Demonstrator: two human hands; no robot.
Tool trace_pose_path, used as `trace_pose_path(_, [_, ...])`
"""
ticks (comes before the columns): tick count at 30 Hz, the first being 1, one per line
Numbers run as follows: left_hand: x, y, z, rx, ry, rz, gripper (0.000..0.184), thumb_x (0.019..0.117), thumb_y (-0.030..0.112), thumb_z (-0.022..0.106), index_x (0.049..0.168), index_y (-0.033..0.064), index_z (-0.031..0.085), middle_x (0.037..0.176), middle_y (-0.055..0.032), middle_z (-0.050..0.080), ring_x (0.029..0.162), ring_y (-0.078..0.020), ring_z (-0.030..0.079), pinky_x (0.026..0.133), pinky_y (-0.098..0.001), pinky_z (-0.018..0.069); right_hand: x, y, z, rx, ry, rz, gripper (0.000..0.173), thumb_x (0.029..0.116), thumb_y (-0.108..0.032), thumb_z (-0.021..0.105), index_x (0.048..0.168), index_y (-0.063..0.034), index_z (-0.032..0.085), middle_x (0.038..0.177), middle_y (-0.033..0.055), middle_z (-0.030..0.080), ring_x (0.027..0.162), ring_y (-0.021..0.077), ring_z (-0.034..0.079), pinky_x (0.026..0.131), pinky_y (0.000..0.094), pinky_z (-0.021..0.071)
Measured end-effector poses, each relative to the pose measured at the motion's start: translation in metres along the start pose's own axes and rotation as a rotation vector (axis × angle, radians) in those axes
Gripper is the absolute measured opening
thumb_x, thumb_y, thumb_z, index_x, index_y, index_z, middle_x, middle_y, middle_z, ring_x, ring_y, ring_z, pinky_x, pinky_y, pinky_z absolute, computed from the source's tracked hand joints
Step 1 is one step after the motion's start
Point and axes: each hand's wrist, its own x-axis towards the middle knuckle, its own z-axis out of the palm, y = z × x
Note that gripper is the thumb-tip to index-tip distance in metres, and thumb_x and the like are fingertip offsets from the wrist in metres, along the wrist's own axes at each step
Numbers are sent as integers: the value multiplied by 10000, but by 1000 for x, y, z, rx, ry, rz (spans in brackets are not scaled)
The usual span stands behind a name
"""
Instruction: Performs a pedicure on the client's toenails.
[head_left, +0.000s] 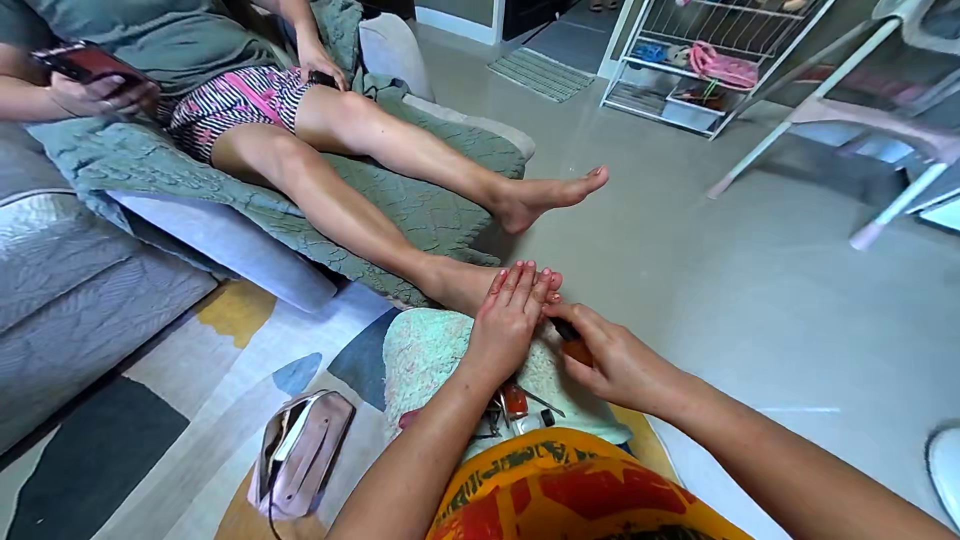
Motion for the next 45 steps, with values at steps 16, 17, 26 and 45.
trace_pose_path(16, [9,-20,-22,-47,-203,-1,705,922,97,678,1554,306,448,1616,-26,411,1546,-260,264,1238,-635,140,7,-8,13,20,-25,18,540,912,-129,592,1444,-87,509,1240,160,617,911,227,676,766,380,594])
trace_pose_path(17, [9,-20,-22,-44,-205,2,703,926,100,679,1556,304,444,1616,-28,411,1545,-262,265,1237,-636,141,7,-7,14,15,-6,9,522,910,-133,589,1425,-86,522,1227,154,621,909,218,677,765,371,594])
trace_pose_path(26, [11,-23,-23,-49,-209,41,580,1008,220,610,1559,294,442,1618,-16,410,1542,-246,277,1247,-608,144,9,-37,49,62,-492,-330,520,994,-157,636,1493,-197,494,1192,175,617,1006,338,675,790,514,594])
trace_pose_path(45, [7,-19,-21,-13,-213,29,539,995,174,620,1520,145,495,1603,-54,429,1535,-256,291,1252,-593,153,87,-5,-19,383,625,15,204,1056,-184,542,1065,-26,671,934,62,645,753,100,610,665,265,535])
